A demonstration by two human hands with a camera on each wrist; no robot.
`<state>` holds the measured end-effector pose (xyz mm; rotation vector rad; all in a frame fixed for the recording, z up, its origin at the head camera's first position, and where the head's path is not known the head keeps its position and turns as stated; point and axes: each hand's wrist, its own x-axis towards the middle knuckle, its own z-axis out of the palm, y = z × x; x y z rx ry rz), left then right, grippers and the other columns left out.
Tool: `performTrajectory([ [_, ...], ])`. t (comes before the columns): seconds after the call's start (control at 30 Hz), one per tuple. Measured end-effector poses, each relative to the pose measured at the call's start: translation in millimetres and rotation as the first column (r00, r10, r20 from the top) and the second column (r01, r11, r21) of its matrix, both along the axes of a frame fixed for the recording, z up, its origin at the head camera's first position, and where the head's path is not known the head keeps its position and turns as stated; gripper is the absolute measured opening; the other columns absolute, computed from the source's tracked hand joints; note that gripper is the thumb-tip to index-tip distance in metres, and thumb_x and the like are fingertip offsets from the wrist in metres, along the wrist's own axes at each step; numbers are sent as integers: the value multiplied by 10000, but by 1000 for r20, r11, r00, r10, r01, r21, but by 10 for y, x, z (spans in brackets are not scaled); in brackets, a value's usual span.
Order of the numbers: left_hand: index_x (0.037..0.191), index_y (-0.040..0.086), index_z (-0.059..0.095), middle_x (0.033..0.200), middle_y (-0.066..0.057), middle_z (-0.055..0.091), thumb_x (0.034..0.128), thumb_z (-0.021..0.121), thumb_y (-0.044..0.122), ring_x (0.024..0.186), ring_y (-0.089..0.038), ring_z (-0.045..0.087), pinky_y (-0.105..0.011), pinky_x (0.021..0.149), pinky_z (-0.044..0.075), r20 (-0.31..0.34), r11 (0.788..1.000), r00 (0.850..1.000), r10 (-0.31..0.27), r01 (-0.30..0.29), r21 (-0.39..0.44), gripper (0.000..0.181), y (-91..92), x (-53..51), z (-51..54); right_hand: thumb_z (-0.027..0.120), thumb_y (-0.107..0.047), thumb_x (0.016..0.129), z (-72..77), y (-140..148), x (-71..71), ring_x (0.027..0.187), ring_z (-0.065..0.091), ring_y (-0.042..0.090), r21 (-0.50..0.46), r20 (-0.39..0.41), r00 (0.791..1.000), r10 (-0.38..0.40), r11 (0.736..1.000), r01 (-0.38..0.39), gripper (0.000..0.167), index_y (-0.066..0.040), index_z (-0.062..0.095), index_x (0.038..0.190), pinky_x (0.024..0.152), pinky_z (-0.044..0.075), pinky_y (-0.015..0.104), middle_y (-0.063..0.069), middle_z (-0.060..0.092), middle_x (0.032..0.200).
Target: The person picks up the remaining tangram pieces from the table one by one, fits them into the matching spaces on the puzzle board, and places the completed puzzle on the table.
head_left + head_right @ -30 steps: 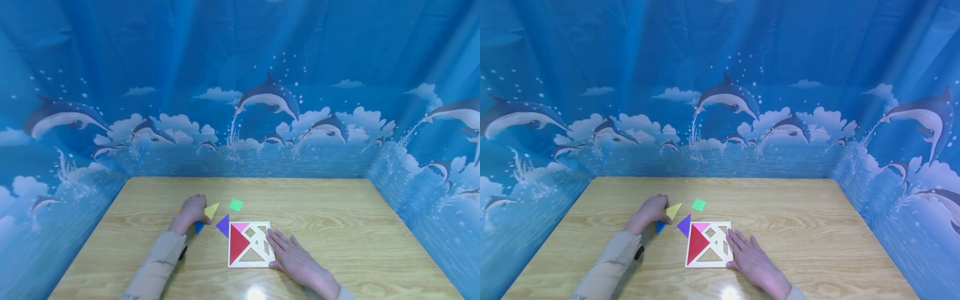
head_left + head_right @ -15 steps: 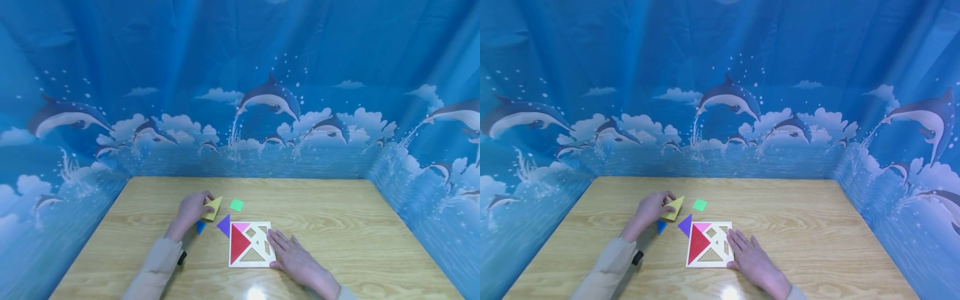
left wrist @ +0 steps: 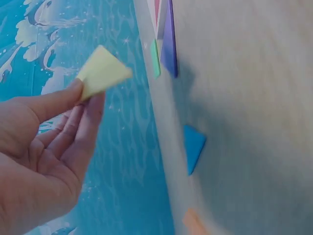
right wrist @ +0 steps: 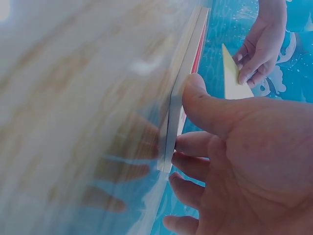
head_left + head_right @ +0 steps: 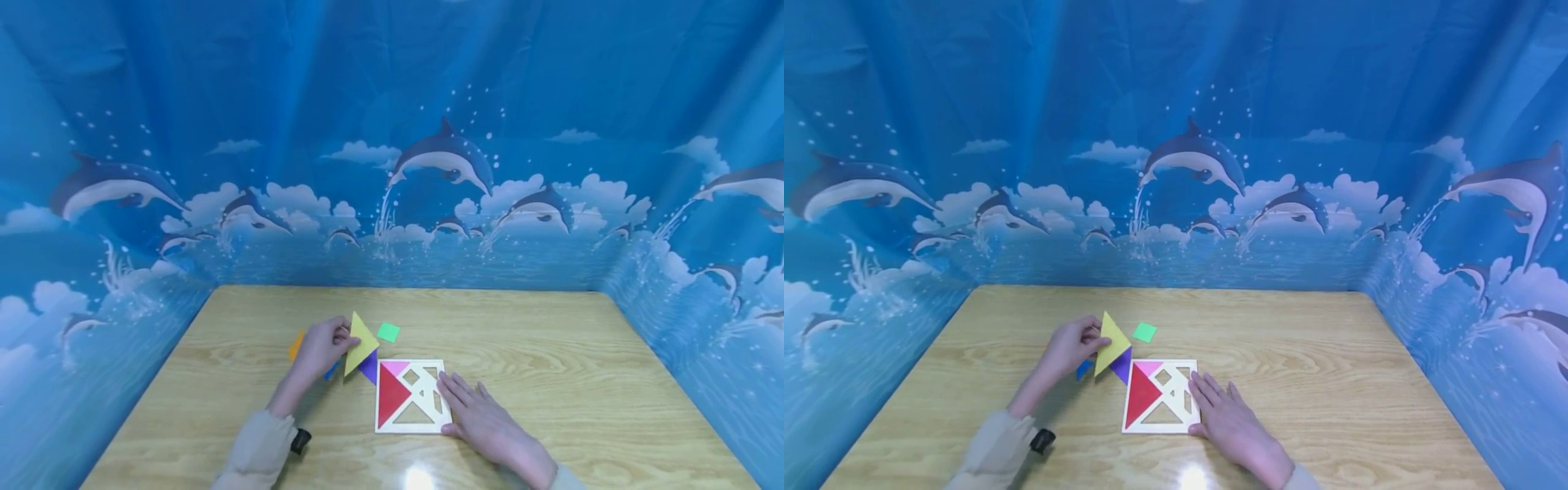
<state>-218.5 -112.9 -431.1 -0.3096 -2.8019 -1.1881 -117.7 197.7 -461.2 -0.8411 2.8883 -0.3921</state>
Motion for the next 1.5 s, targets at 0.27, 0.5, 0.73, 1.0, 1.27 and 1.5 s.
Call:
performTrajectory([
  [0.27,1055,33,591,962,-91,713,850,813,84,777,-174,724,-268,634,589,96,976,995,-35,14,216,306,81,98,-97,593,-350,1003,3,0,-17,1487,292,400,2,13,1000,-5,1000,5,703,39,350,1536,1154,265,669,180,299,1629],
  [0.5,1204,79,596,990,-146,607,859,782,20,689,-302,707,-217,537,525,129,934,990,-48,-1,357,396,125,179,-150,599,-347,999,-8,-3,-19,1482,299,402,4,3,1000,-3,1000,3,703,40,355,1533,1150,271,671,182,303,1627],
  [0.73,1016,24,647,969,-137,704,876,772,37,745,-230,713,-362,642,620,107,932,994,-1,-38,361,188,163,225,-217,591,-366,1002,-42,-5,-14,1490,287,397,10,16,1000,-7,1000,6,711,28,345,1541,1153,266,671,173,290,1634],
  [1.0,962,93,694,905,-40,762,864,807,131,992,-290,725,-439,862,580,38,971,999,3,-12,239,154,170,265,-222,598,-365,999,-18,-11,-5,1495,279,390,15,28,999,-16,1000,15,718,18,337,1548,1157,259,668,166,267,1643],
  [1.27,1045,108,774,931,-24,768,873,791,127,899,-232,719,-374,813,598,2,985,997,-81,80,155,174,211,301,-199,593,-379,999,-9,-11,-9,1497,272,393,11,40,999,-16,1000,16,725,14,334,1550,1159,248,673,167,255,1647],
  [1.5,1043,18,714,902,-58,740,857,790,59,842,-196,720,-246,751,601,56,965,987,-152,136,225,205,264,353,-178,602,-361,997,1,-14,-9,1488,284,405,6,20,1000,-9,1000,9,716,22,345,1543,1153,258,677,176,270,1639],
])
